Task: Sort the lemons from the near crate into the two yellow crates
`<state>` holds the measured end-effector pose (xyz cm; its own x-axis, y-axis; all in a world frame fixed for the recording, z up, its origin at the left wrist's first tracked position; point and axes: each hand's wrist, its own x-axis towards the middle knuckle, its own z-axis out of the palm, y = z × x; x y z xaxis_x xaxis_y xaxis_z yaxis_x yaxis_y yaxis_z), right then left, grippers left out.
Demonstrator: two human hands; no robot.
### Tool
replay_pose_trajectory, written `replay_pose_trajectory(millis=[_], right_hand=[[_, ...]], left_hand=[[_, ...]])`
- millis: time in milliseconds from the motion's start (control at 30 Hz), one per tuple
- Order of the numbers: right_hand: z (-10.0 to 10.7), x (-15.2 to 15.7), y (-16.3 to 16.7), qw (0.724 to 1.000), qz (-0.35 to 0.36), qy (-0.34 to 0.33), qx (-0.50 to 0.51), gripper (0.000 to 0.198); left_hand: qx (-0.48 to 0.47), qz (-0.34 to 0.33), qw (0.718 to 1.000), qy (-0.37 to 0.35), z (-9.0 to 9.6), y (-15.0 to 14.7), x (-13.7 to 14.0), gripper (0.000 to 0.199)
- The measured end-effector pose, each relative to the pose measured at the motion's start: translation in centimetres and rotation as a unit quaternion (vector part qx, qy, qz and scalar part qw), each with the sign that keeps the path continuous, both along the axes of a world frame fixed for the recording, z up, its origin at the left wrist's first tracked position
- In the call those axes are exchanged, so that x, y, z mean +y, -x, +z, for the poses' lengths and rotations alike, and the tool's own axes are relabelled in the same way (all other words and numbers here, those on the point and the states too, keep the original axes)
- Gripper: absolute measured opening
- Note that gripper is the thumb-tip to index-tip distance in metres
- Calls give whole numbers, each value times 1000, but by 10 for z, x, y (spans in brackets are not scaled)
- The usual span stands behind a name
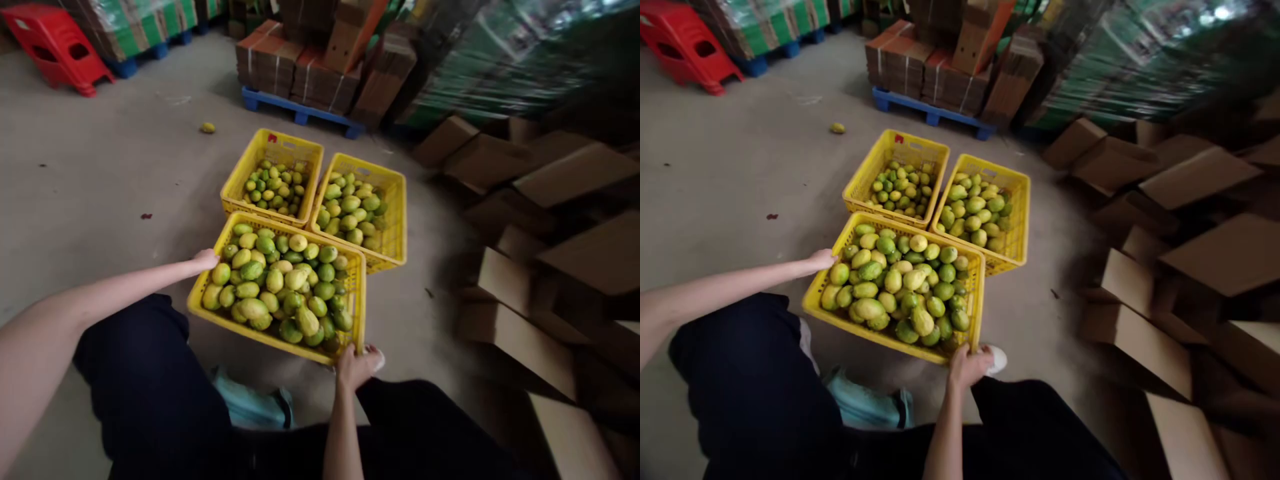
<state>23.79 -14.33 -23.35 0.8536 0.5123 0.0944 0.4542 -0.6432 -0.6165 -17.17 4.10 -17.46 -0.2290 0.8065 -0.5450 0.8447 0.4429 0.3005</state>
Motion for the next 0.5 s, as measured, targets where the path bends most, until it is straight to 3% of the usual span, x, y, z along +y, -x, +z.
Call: replay_pose_trajectory(millis=[100, 167, 200, 233, 300, 367, 433, 500], right_hand=[[19, 9, 18, 997, 57, -36, -38, 48], [33, 17, 41, 965, 258, -35, -42, 47], [40, 21, 55, 933, 356, 7, -42, 48], [46, 26, 68, 910, 407, 66, -46, 49], [54, 33, 90, 888, 424, 169, -56, 44], [61, 39, 102, 892, 402, 201, -52, 36], [71, 41, 101, 918, 363, 161, -1, 34], [89, 39, 90, 942, 307, 69, 114, 36]], left_hand=[[18, -14, 999, 26, 16, -13, 4, 55], [11, -38, 999, 13, 28, -26, 0, 65], [-2, -57, 998, -7, 35, -33, -3, 67], [-23, -82, 996, -31, 42, -42, -8, 68], [-76, -143, 985, -62, 56, -60, -20, 68], [-117, -210, 969, -47, 67, -76, -36, 65], [-121, -268, 956, -10, 74, -87, -56, 54], [-112, -281, 953, -34, 74, -94, -83, 41]])
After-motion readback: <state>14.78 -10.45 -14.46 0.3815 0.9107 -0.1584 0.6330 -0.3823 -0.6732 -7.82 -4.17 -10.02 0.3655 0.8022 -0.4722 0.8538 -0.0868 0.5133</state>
